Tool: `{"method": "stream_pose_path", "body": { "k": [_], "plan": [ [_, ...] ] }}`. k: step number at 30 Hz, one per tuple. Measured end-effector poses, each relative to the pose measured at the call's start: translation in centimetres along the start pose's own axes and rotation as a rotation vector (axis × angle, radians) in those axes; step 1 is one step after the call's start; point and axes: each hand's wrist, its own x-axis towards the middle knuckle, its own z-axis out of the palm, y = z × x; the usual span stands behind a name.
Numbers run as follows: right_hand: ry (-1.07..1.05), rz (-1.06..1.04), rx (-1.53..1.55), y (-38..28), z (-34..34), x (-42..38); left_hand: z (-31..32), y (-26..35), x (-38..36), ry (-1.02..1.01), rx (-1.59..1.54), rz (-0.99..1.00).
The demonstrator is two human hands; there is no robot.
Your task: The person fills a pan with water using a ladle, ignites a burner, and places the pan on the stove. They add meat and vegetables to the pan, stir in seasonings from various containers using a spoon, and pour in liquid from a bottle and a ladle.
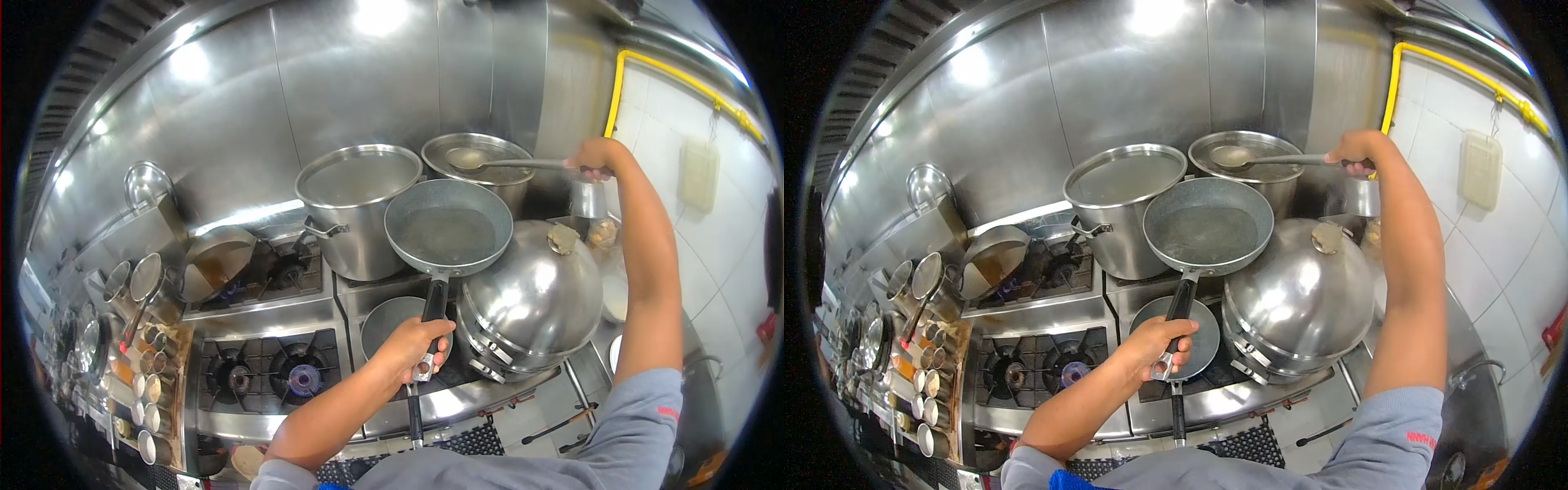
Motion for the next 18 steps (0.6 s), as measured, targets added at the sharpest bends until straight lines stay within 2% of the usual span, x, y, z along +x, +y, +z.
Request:
{"method": "stream_pose_path", "body": {
  "k": [6,8,18],
  "plan": [
    [-0.052,-0.029,0.085,1.9,-1.3,-3.2,-0.1,-0.1,0.3,-0.016,-0.015,0.002],
    [0.023,-0.019,0.025,2.5,-1.2,-4.6,-0.1,-0.2,0.3,0.007,0.001,0.006],
    [0.136,-0.097,-0.149,5.3,0.4,-10.3,0.0,0.4,-0.4,0.000,0.057,-0.009]
  ]
}}
